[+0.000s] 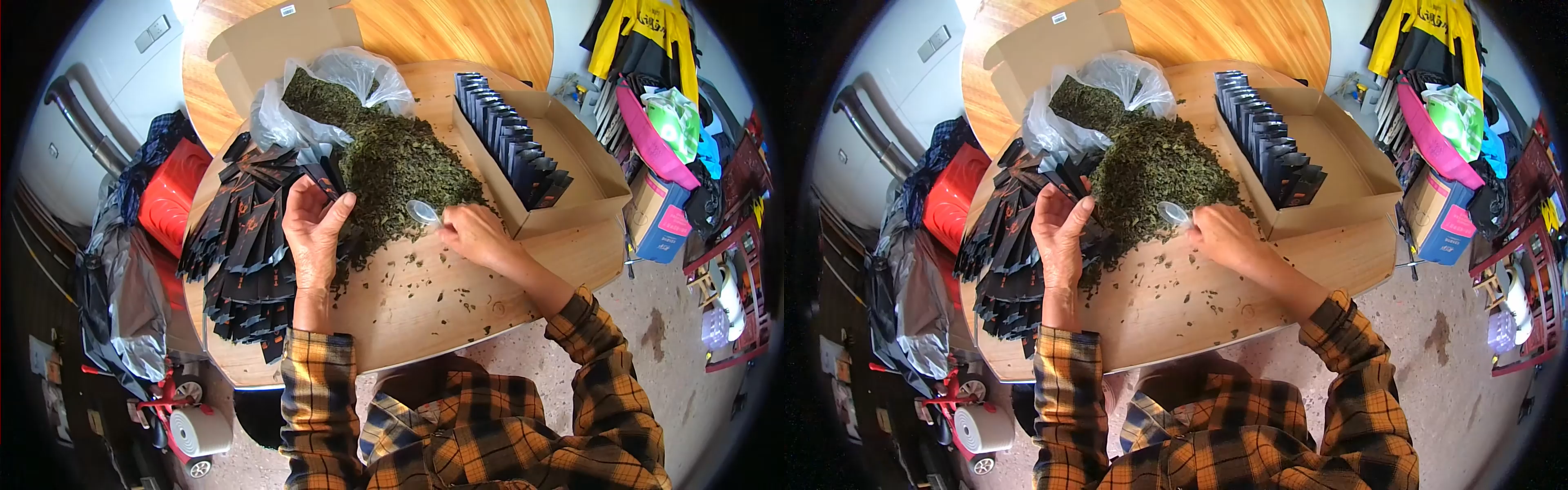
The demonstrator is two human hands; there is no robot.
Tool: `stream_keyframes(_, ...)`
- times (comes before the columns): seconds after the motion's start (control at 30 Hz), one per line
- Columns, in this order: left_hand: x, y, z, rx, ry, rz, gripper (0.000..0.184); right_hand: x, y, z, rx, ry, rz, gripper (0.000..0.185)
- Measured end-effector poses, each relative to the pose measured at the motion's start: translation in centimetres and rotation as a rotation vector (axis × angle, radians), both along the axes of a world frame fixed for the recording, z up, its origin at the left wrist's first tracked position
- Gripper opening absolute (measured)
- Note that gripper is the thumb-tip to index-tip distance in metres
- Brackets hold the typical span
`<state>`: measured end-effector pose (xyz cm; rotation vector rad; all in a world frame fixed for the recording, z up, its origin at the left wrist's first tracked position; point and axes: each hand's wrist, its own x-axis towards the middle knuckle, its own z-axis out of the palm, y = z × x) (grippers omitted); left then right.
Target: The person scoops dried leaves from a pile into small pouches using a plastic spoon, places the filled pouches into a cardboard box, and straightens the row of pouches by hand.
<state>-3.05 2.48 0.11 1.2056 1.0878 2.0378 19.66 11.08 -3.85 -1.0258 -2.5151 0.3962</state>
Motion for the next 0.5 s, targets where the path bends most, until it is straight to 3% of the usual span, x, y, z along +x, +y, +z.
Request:
stream_keyframes(0.17, -0.4, 0.1, 0.0, 0.024, -0.043, 0.005, 0.043, 0.7, -0.1, 0.9, 0.042, 0.234, -0.067, 0.018)
stream_keyframes(0.23, -0.6, 0.1, -0.1, 0.022, -0.075, 0.001, 0.043, 0.8, -0.7, 2.4, 0.052, 0.204, -0.048, 0.017)
stream_keyframes(0.3, -0.6, 0.1, -0.1, 0.001, -0.035, 0.02, 0.044, 0.8, -1.3, 3.2, -0.563, 0.391, -0.087, 0.014)
stream_keyframes(0.5, -0.7, -0.1, -0.1, 0.018, -0.058, 0.009, 0.044, 1.0, -2.0, 3.4, -0.889, 0.43, 0.333, 0.017)
